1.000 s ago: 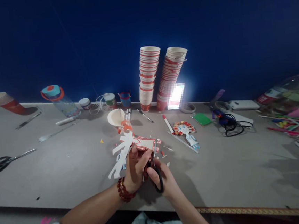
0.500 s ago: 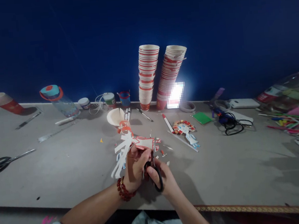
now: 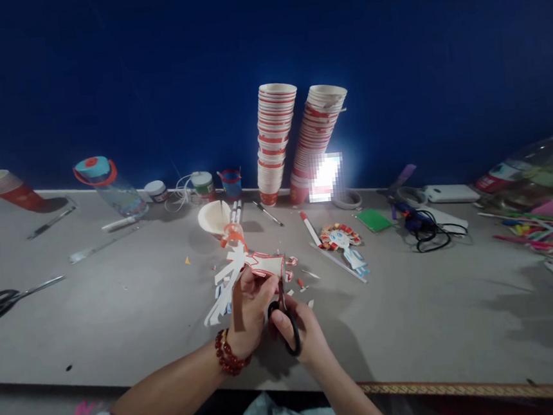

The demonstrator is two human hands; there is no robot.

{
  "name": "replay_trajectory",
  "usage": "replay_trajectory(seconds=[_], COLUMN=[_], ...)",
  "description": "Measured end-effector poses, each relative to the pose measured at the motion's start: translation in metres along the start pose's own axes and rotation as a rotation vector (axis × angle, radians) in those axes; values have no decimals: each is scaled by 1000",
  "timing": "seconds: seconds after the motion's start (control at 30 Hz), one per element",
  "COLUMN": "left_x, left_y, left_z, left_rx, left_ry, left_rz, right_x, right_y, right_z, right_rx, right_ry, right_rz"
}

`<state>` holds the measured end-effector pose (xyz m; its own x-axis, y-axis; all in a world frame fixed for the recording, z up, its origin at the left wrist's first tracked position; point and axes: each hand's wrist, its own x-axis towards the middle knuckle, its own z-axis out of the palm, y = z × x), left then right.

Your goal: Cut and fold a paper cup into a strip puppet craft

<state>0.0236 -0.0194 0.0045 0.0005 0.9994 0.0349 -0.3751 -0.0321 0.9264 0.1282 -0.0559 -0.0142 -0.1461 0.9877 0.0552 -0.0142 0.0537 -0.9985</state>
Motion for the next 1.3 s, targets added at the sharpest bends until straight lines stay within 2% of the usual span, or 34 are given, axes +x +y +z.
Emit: replay_trajectory(seconds=[0.27, 0.7, 1.3], left_x=[0, -1, -1], left_y=[2, 11, 5], left_z=[2, 4, 2], left_rx=[17, 51, -11], left_ry=[19, -10, -29], left_rz=[-3, 4, -30], right_x=[-2, 0, 4], right_y=[3, 1, -5], right_z=[3, 0, -1], right_rx=[42, -94, -142], right_ry=[21, 51, 44], right_rz=[13, -15, -59])
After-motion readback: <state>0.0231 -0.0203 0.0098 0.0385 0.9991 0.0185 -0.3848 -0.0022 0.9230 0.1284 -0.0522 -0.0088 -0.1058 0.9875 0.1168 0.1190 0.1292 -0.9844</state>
